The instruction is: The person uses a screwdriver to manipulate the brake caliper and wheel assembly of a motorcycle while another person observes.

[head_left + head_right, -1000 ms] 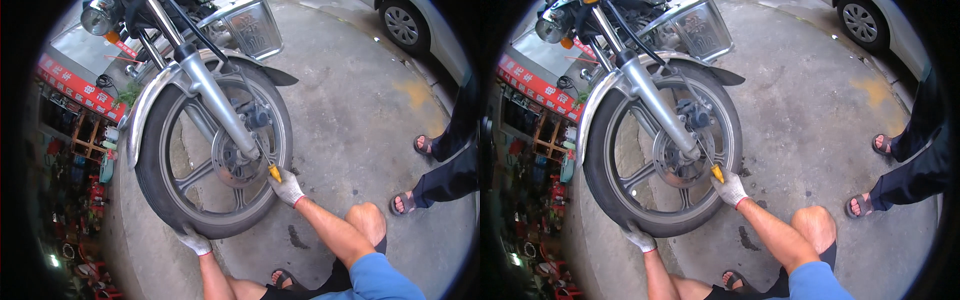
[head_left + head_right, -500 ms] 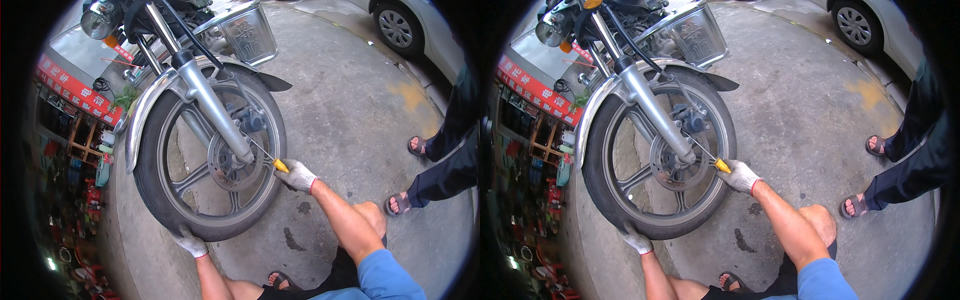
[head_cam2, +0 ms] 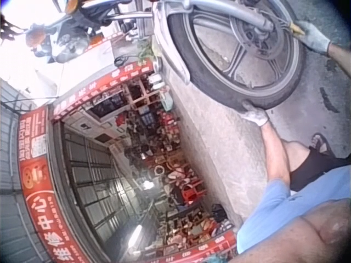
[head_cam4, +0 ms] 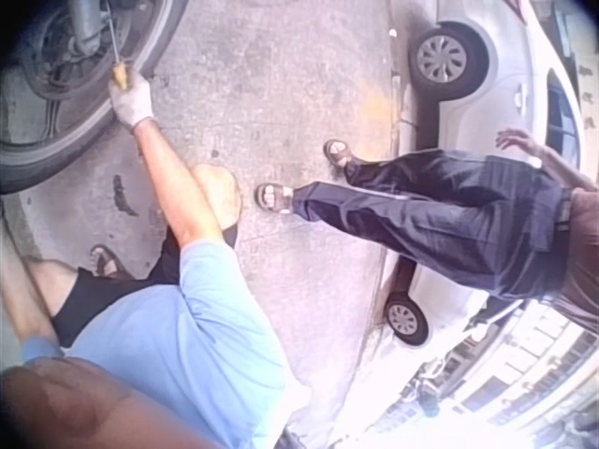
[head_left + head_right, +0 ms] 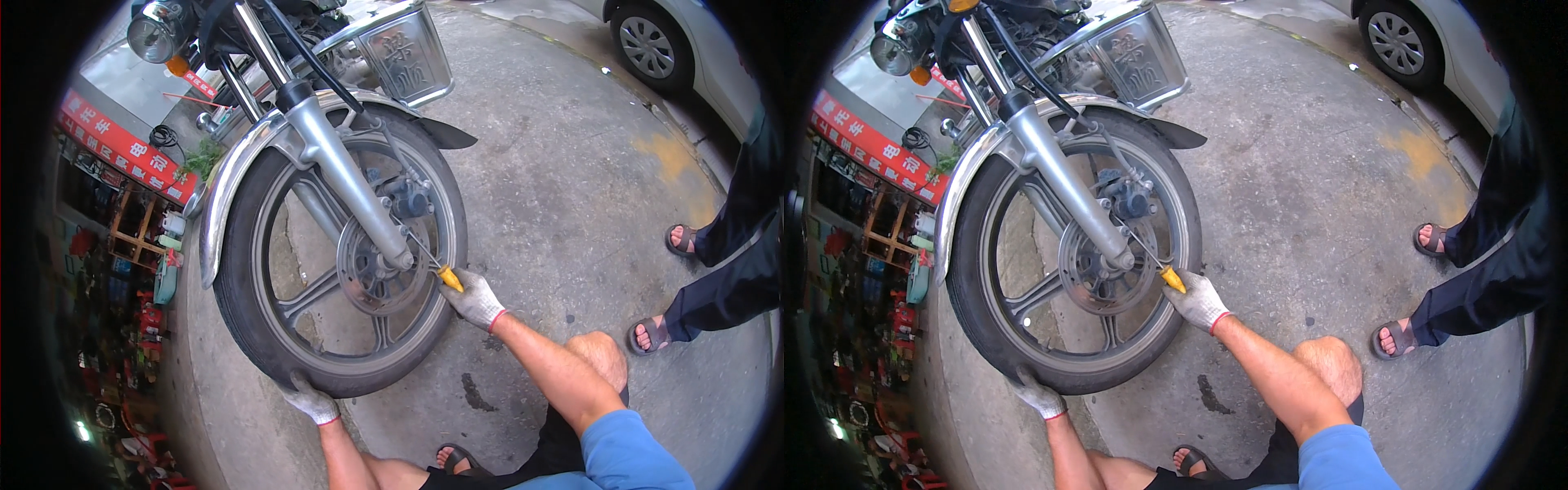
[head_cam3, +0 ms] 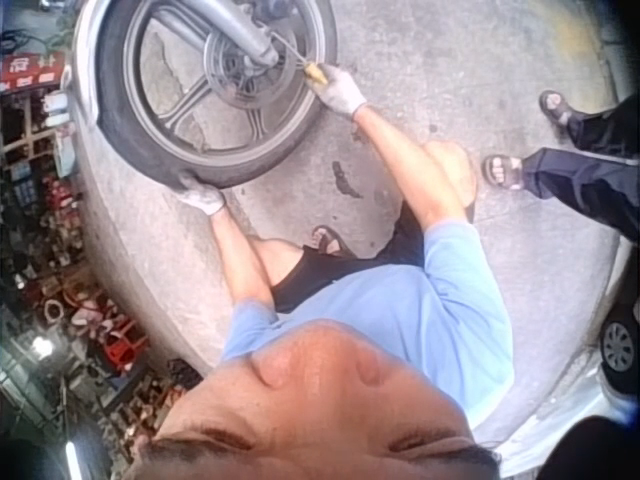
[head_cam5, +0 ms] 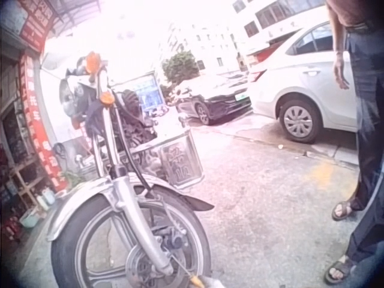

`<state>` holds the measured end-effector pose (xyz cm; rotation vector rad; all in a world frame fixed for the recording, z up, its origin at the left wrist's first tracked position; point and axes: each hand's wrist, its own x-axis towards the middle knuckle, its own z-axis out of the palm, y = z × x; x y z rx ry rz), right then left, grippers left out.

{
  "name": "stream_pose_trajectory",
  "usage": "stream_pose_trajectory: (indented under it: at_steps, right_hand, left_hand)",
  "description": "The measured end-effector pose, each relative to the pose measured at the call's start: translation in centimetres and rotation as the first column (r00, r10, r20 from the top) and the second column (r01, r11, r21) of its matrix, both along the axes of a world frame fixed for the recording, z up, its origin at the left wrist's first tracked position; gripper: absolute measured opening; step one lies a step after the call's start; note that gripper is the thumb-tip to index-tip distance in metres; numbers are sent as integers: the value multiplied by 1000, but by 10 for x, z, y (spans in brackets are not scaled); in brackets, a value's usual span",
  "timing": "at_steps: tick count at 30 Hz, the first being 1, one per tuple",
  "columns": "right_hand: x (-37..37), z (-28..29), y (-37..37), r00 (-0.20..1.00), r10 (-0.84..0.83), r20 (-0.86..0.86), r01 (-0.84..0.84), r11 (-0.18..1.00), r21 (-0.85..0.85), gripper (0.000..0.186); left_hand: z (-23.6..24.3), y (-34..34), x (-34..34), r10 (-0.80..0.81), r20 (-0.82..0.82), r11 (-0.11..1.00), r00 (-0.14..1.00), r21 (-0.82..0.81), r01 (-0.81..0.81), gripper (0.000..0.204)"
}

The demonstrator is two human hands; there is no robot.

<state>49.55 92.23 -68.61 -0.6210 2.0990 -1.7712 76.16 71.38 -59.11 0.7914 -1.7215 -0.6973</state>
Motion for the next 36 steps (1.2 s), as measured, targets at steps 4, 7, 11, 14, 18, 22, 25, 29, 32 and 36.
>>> stream_pose_trajectory:
  at_steps: [4,7,11,14,18,22,25,29,32,36]
  right_hand:
    - [3,2,-3,1000,-22,-17,22,1000,19,32]
    - [3,1,-5,998,-47,-36,48,999,20,32]
    - [6,8,-6,997,-58,-43,61,996,59,32]
    - [9,10,-8,996,-76,-35,79,994,73,32]
    - [12,12,-9,995,-92,-42,94,994,58,31]
    - [14,9,-11,992,-115,-58,116,993,19,31]
    - [15,9,-12,991,-128,-47,128,992,3,31]
    - [15,3,-15,990,-125,-60,126,992,22,31]
    - [15,5,-14,990,-138,-41,138,990,14,31]
    - [3,12,-4,998,-49,-43,50,998,24,31]
  left_hand:
    - [-4,-4,4,-3,-28,1000,1000,23,4,54]
    - [-3,-3,3,-4,-26,1000,1000,29,5,54]
    - [-1,-2,2,4,-22,999,1000,32,-3,52]
    - [1,0,-1,59,1,998,998,11,-59,50]
    - [2,-2,0,38,-14,999,999,14,-37,50]
    - [3,1,-1,72,2,997,997,3,-72,50]
    - [8,8,-7,95,6,995,995,13,-95,51]
    - [6,7,-5,118,20,993,993,9,-118,51]
    - [4,2,0,88,44,996,995,10,-89,52]
    - [3,2,-1,61,-30,997,998,55,-59,52]
